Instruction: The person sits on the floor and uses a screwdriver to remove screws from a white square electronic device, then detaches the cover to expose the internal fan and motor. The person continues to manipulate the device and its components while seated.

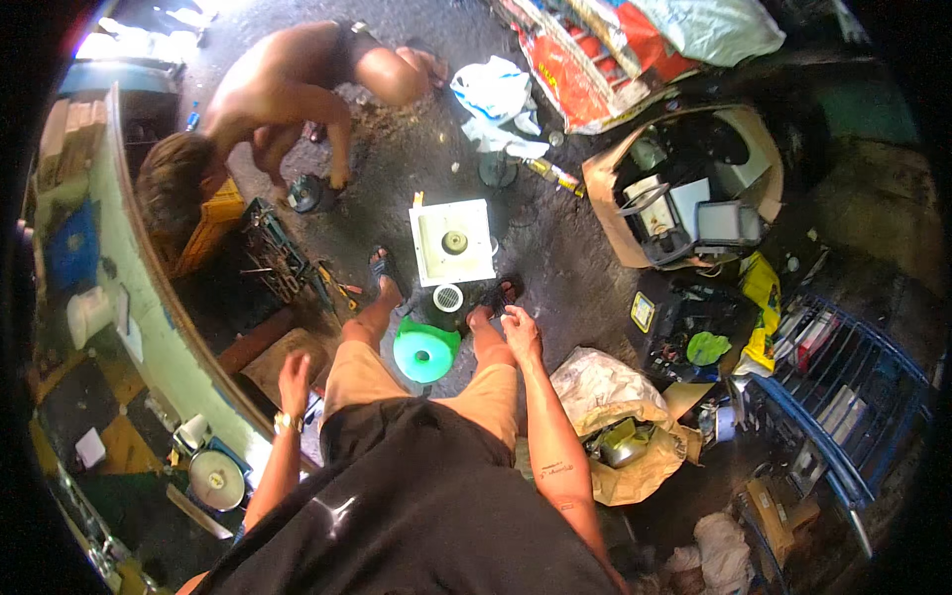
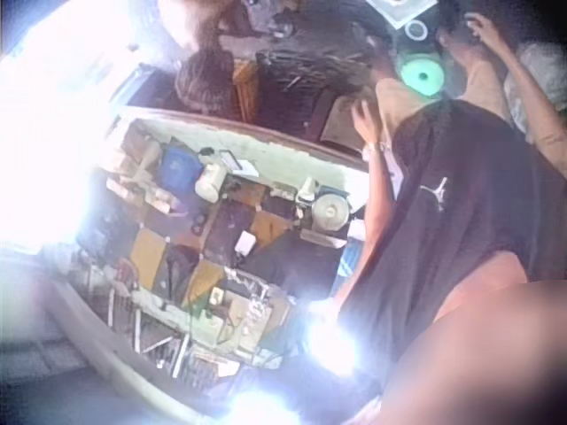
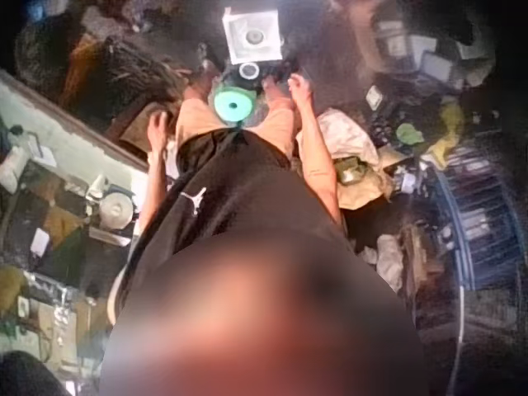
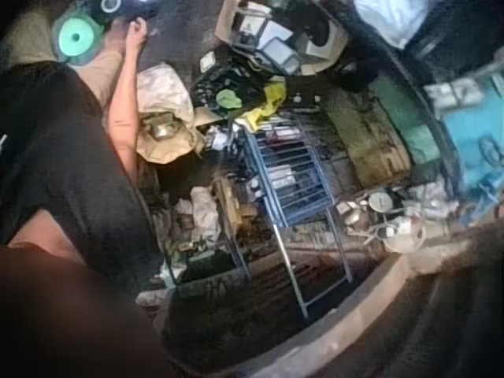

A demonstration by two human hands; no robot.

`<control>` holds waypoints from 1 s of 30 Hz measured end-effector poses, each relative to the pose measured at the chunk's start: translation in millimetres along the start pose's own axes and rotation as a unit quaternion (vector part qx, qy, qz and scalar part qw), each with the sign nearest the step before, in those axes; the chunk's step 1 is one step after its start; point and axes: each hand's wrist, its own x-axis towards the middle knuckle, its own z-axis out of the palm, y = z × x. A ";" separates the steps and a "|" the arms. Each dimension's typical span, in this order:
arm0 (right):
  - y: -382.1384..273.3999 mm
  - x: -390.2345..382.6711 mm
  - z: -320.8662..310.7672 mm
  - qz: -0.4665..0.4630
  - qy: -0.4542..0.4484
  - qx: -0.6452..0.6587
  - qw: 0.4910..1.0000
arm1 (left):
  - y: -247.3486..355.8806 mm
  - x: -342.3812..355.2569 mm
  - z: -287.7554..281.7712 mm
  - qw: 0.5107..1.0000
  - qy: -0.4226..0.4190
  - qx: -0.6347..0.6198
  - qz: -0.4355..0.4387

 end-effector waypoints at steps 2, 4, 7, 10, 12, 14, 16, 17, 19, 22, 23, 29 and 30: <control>20.5 38.1 16.6 -0.033 0.004 -0.087 0.996 | 22.3 72.7 42.4 0.996 -0.029 -0.023 0.086; 49.5 97.7 38.6 -0.069 -0.003 -0.136 0.988 | 50.4 142.5 105.7 0.986 -0.089 -0.029 0.136; 77.3 192.6 78.0 -0.094 -0.032 -0.165 0.981 | 69.8 221.9 200.9 0.939 -0.220 0.139 0.224; 79.2 285.0 108.5 -0.164 -0.054 -0.229 0.958 | 7.1 323.9 287.1 0.806 -0.349 0.300 0.372; 77.9 340.0 111.2 -0.208 -0.043 -0.244 0.946 | 43.7 348.6 319.8 0.728 -0.400 0.397 0.390; 58.3 377.8 108.4 -0.274 -0.019 -0.285 0.918 | 54.1 365.5 343.0 0.678 -0.399 0.469 0.401; 44.8 406.2 105.3 -0.338 -0.008 -0.327 0.882 | 46.7 377.9 364.3 0.656 -0.379 0.472 0.451; 42.5 417.0 106.6 -0.356 -0.018 -0.350 0.866 | 43.4 378.9 372.2 0.644 -0.370 0.472 0.475; 42.4 430.8 114.6 -0.379 -0.040 -0.368 0.848 | 42.6 371.7 380.0 0.583 -0.362 0.506 0.523; 30.4 432.4 131.7 -0.380 -0.093 -0.443 0.806 | 52.8 345.7 377.8 0.558 -0.408 0.490 0.531; 27.3 429.6 140.0 -0.374 -0.111 -0.475 0.789 | 53.0 336.4 373.9 0.550 -0.404 0.485 0.547; 41.0 428.5 176.6 -0.342 -0.029 -0.541 0.767 | -1.2 298.5 355.9 0.521 -0.309 0.446 0.659; 38.0 427.5 178.3 -0.331 -0.019 -0.550 0.767 | -6.1 291.7 353.5 0.516 -0.304 0.442 0.667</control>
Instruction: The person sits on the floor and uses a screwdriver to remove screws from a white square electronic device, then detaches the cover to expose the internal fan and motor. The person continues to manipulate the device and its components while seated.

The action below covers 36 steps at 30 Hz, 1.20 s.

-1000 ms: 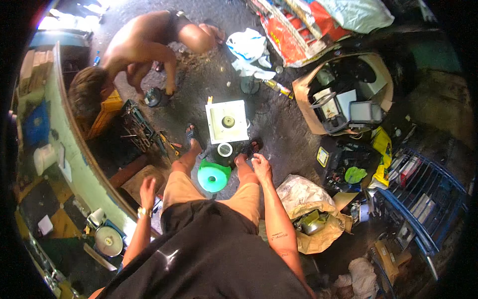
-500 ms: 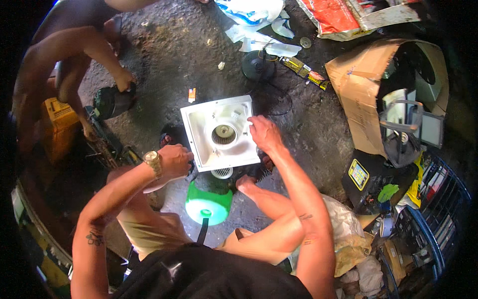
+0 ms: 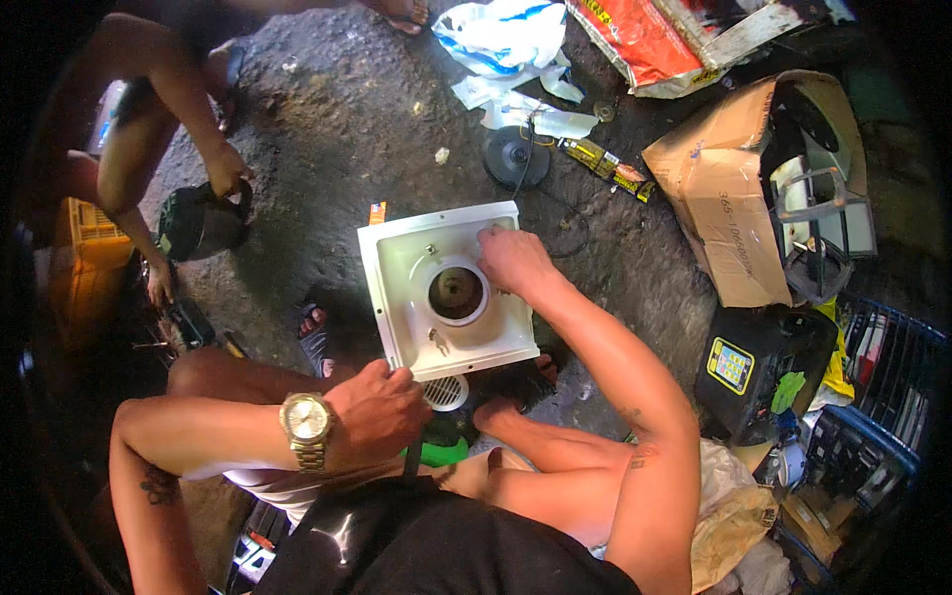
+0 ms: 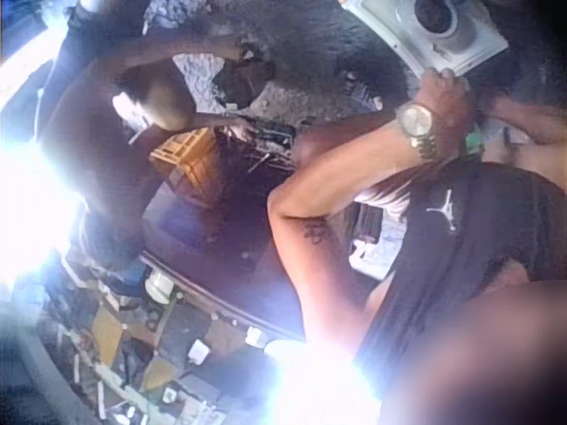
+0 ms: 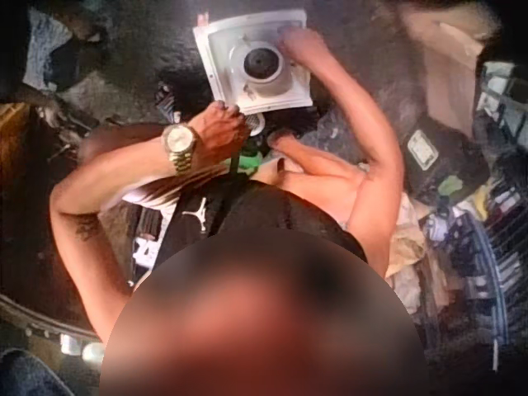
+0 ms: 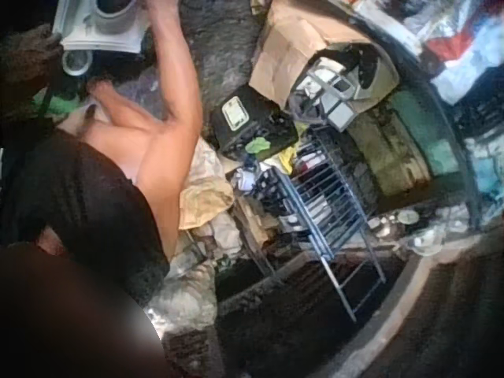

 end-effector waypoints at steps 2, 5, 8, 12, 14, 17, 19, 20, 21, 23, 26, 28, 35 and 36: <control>-7.4 3.1 0.0 0.019 -0.016 -0.017 1.000 | 13.8 -2.8 9.9 0.999 0.037 0.015 -0.022; -8.5 3.5 16.5 0.034 0.036 -0.043 0.998 | 28.8 -8.2 22.4 0.997 0.064 0.029 -0.032; -5.0 7.3 25.9 0.060 0.029 -0.047 0.997 | 35.3 -10.4 58.3 0.994 0.083 0.048 -0.059; -10.8 5.4 22.2 0.047 0.032 -0.037 0.998 | 43.1 -33.9 73.2 0.994 0.094 -0.007 -0.059; -10.0 3.3 22.9 0.050 0.045 -0.038 0.997 | 42.7 -35.7 82.1 0.994 0.084 -0.003 -0.068; -12.4 -1.4 27.4 0.070 0.061 -0.038 0.995 | 43.5 -41.7 67.4 0.996 0.036 0.020 -0.084; -15.8 -4.0 28.6 0.085 0.066 -0.034 0.994 | 38.7 -43.1 60.9 0.997 0.022 0.030 -0.073; -15.8 -5.2 27.8 0.080 0.072 -0.037 0.994 | 37.6 -43.3 58.9 0.997 0.016 0.036 -0.067; -18.5 -6.1 26.8 0.073 0.076 -0.039 0.994 | 36.7 -46.0 62.4 0.997 0.041 0.043 -0.055; -23.4 -7.8 24.4 0.089 0.077 -0.030 0.993 | 33.4 -51.8 70.7 0.994 0.091 0.056 -0.030; -30.4 -17.3 24.1 0.136 0.128 0.018 0.982 | 33.6 -49.5 52.9 0.995 0.008 0.065 -0.075; -37.1 -26.8 29.7 0.129 0.245 0.073 0.958 | 26.0 -57.0 42.0 0.987 0.047 0.069 -0.139; -54.3 -80.5 57.4 0.251 0.276 0.467 0.802 | -27.3 -96.3 -63.7 0.963 0.151 -0.019 -0.224; -57.6 -94.4 69.9 0.269 0.292 0.469 0.789 | -35.2 -97.3 -67.6 0.958 0.151 -0.035 -0.241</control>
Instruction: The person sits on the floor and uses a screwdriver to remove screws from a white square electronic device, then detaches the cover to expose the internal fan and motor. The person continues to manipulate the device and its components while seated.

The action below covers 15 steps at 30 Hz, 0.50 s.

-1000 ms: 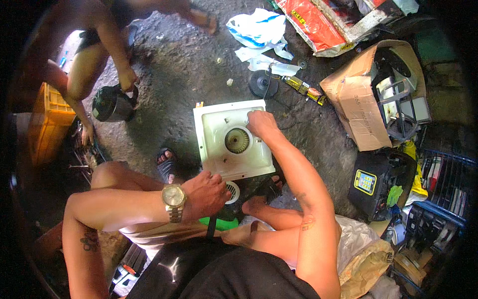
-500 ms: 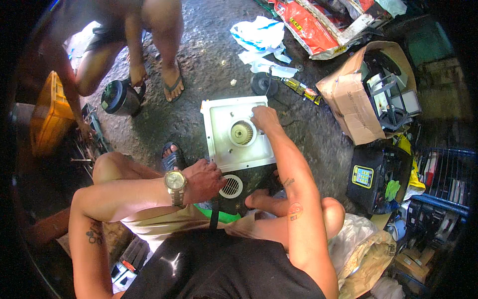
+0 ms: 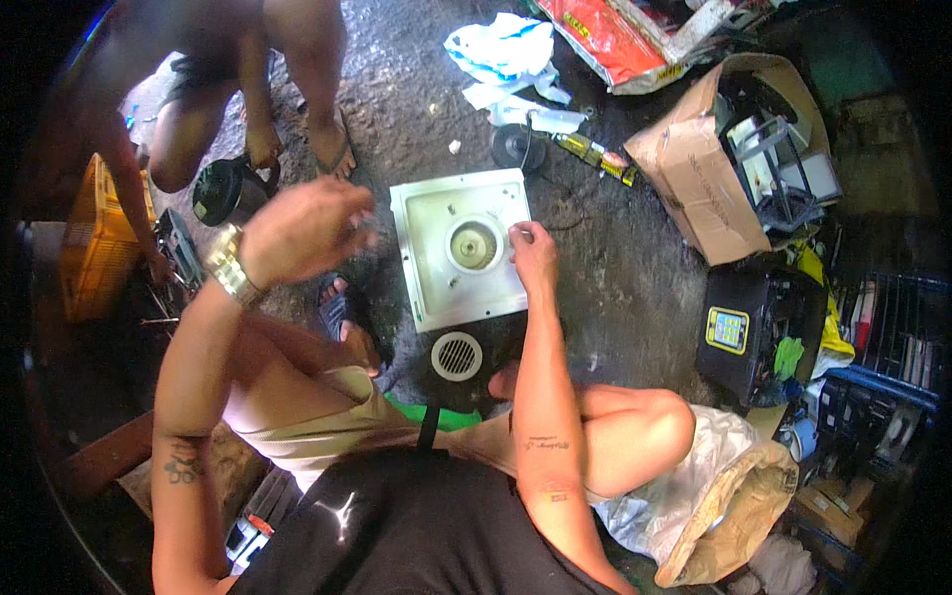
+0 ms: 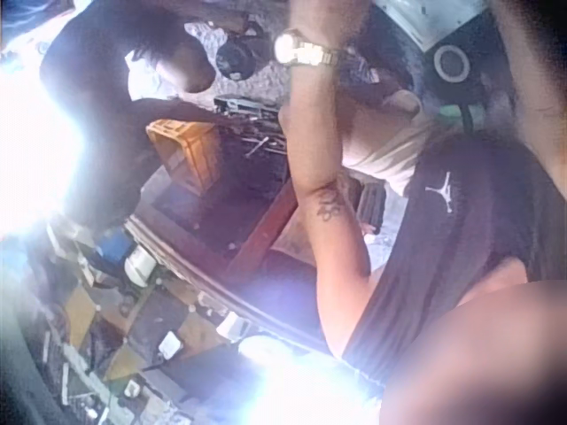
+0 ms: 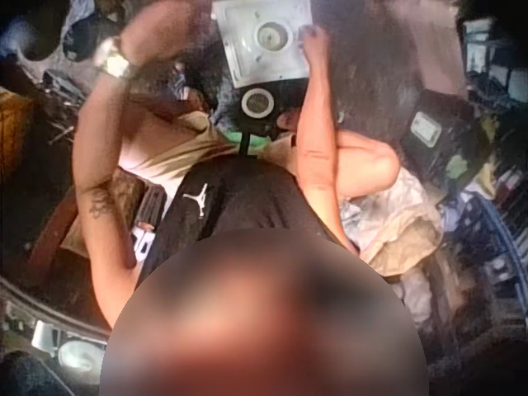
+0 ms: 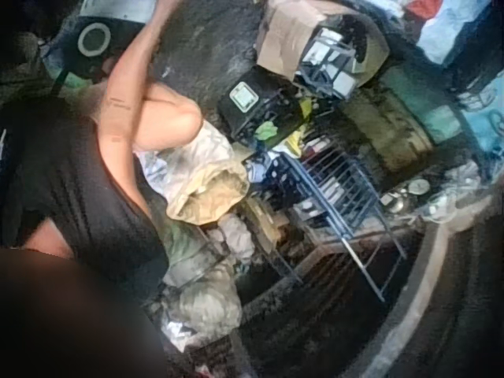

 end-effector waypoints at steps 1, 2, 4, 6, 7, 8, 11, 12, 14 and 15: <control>15.7 -14.1 -2.8 0.009 0.038 0.019 0.999 | -8.1 -0.8 -3.7 0.998 0.046 -0.016 0.040; 31.5 -30.3 -5.1 0.017 0.077 0.037 0.996 | -11.4 -3.7 -4.2 0.997 0.058 -0.014 0.048; 50.2 -51.6 -7.2 0.037 0.127 0.056 0.990 | -19.4 -4.7 -3.2 0.997 0.055 -0.018 0.045; 63.5 -71.5 -4.5 0.068 0.148 0.054 0.985 | -18.3 -6.4 -2.8 0.998 0.043 -0.015 0.038; 59.6 -79.3 0.6 -0.013 0.152 -0.038 0.988 | -16.6 -5.9 -3.4 0.999 0.037 -0.014 0.034; 54.9 -86.9 9.1 -0.033 0.117 -0.037 0.992 | -12.2 -9.2 -6.9 0.998 0.047 -0.023 0.042; 13.8 -113.8 28.9 -0.103 0.039 -0.055 0.992 | -8.0 -14.7 -9.7 0.996 0.069 -0.033 0.039; 21.8 -113.4 36.6 -0.141 0.040 -0.083 0.986 | -6.4 -12.6 -12.1 0.996 0.069 -0.042 0.036; 28.0 -119.6 49.0 -0.179 0.034 -0.180 0.967 | -8.0 -11.4 -11.9 0.995 0.068 -0.066 0.023; 28.2 -123.0 55.8 -0.181 0.024 -0.212 0.960 | -8.1 -9.3 -11.9 0.996 0.061 -0.063 0.021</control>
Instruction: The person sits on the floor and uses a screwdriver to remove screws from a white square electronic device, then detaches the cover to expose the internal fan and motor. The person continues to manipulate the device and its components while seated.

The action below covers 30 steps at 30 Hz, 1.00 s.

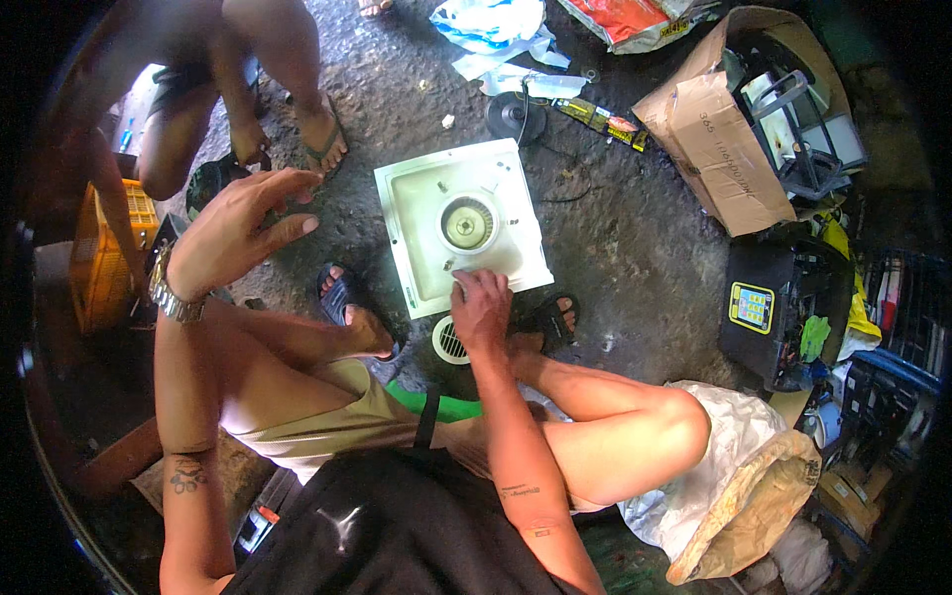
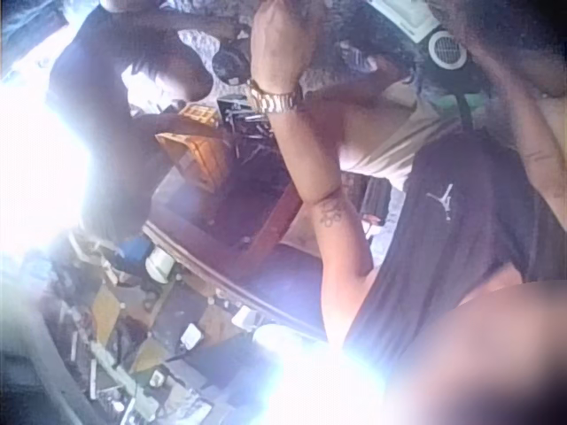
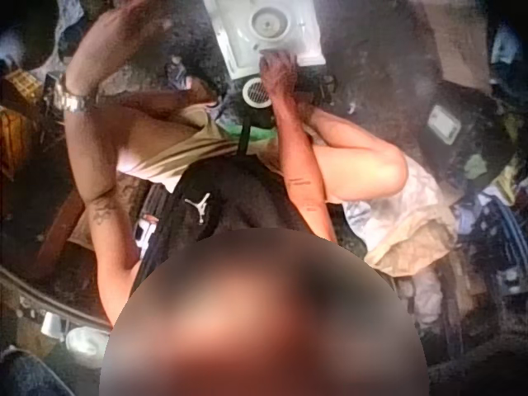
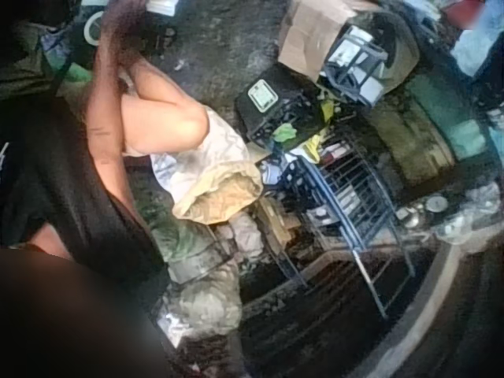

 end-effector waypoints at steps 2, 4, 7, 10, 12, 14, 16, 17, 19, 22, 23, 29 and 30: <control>-5.4 -0.9 11.2 -0.027 0.018 -0.017 0.999 | -1.7 6.3 1.6 1.000 -0.015 0.007 -0.004; -9.6 0.6 20.0 -0.042 0.019 -0.029 0.998 | -7.4 8.6 4.1 0.999 -0.037 0.020 -0.016; -9.8 -2.5 31.1 -0.040 -0.009 -0.043 0.998 | -12.9 9.7 4.7 0.999 -0.045 0.025 -0.005; -13.0 -3.1 35.8 -0.023 -0.029 -0.071 0.997 | -9.6 11.9 -6.0 1.000 -0.019 0.003 0.021; -24.5 -6.1 27.5 0.002 -0.089 -0.091 0.992 | -8.8 9.9 -12.1 0.999 0.009 -0.001 0.038; -34.4 -9.3 23.2 0.002 -0.121 -0.108 0.987 | -11.2 4.4 -15.3 0.998 0.038 0.010 0.053; -35.7 -12.2 20.9 -0.015 -0.118 -0.123 0.985 | -5.0 3.5 -21.1 0.999 0.018 -0.004 0.046; -35.8 -12.1 22.1 -0.022 -0.113 -0.131 0.985 | -3.2 1.5 -22.8 0.999 0.008 -0.011 0.042; -28.5 -12.5 29.0 -0.032 -0.100 -0.148 0.983 | -2.0 -2.4 -20.9 0.998 0.014 -0.010 0.054; -14.4 -8.9 36.1 -0.052 -0.100 -0.161 0.981 | -2.0 -11.3 -23.4 0.999 0.012 -0.006 0.045; -9.2 -8.3 36.2 -0.051 -0.091 -0.159 0.982 | -2.1 -15.1 -25.7 0.999 0.011 -0.004 0.036; 1.3 -2.9 38.7 -0.074 -0.071 -0.137 0.985 | -25.6 -86.0 -57.2 0.956 0.251 -0.152 0.011; 5.8 -8.6 39.6 -0.067 -0.070 -0.133 0.986 | -35.2 -118.0 -54.3 0.937 0.294 -0.186 -0.033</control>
